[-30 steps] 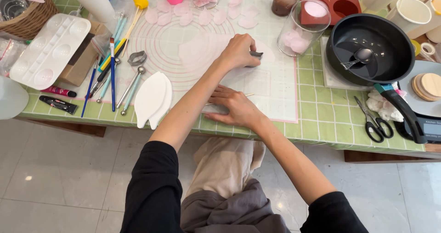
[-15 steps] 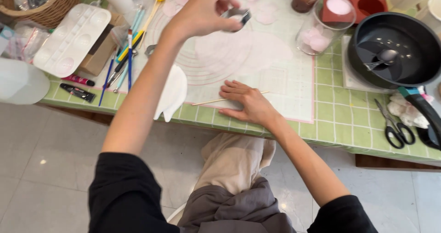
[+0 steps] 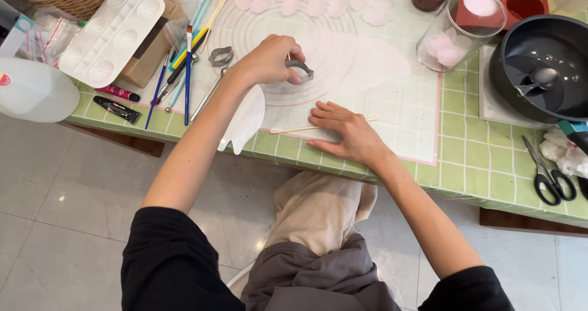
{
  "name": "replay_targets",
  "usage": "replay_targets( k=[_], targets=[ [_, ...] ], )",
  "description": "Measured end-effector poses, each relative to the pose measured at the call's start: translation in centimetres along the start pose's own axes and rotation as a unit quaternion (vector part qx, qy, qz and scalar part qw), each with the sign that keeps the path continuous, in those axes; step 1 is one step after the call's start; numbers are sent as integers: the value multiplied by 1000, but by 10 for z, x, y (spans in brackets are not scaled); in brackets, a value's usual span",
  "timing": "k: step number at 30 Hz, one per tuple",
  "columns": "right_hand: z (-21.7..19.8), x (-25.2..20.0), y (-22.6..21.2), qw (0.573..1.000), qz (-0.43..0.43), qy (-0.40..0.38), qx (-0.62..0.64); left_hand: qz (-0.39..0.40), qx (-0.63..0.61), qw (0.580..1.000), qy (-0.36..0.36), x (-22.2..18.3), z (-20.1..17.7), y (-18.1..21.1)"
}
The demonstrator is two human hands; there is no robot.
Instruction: Painting wax petals, cutting new petals from a wax sheet using a metal cutter, and shaping them with a ball stylus tool.
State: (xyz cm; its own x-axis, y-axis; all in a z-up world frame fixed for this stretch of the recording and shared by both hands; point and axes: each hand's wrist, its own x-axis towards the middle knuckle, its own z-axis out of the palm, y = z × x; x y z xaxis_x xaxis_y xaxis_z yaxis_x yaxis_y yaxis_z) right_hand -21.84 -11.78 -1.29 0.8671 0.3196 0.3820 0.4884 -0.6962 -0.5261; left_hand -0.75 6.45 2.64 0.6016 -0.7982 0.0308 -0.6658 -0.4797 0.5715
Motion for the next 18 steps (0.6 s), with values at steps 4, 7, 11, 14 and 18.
replay_targets(
  k=[4, 7, 11, 14, 18],
  targets=[
    [1, 0, 2, 1000, -10, -2, -5, 30, 21, 999, 9, 1, 10, -10],
    [1, 0, 2, 1000, -10, -3, -3, 49, 25, 998, 14, 1, 12, -11],
    [1, 0, 2, 1000, -6, -7, -2, 45, 27, 999, 6, 1, 15, -9],
    [1, 0, 4, 1000, -9, -8, -3, 38, 24, 999, 8, 2, 17, -10],
    [2, 0, 4, 1000, -12, -9, -3, 40, 26, 999, 8, 3, 18, -10]
  ],
)
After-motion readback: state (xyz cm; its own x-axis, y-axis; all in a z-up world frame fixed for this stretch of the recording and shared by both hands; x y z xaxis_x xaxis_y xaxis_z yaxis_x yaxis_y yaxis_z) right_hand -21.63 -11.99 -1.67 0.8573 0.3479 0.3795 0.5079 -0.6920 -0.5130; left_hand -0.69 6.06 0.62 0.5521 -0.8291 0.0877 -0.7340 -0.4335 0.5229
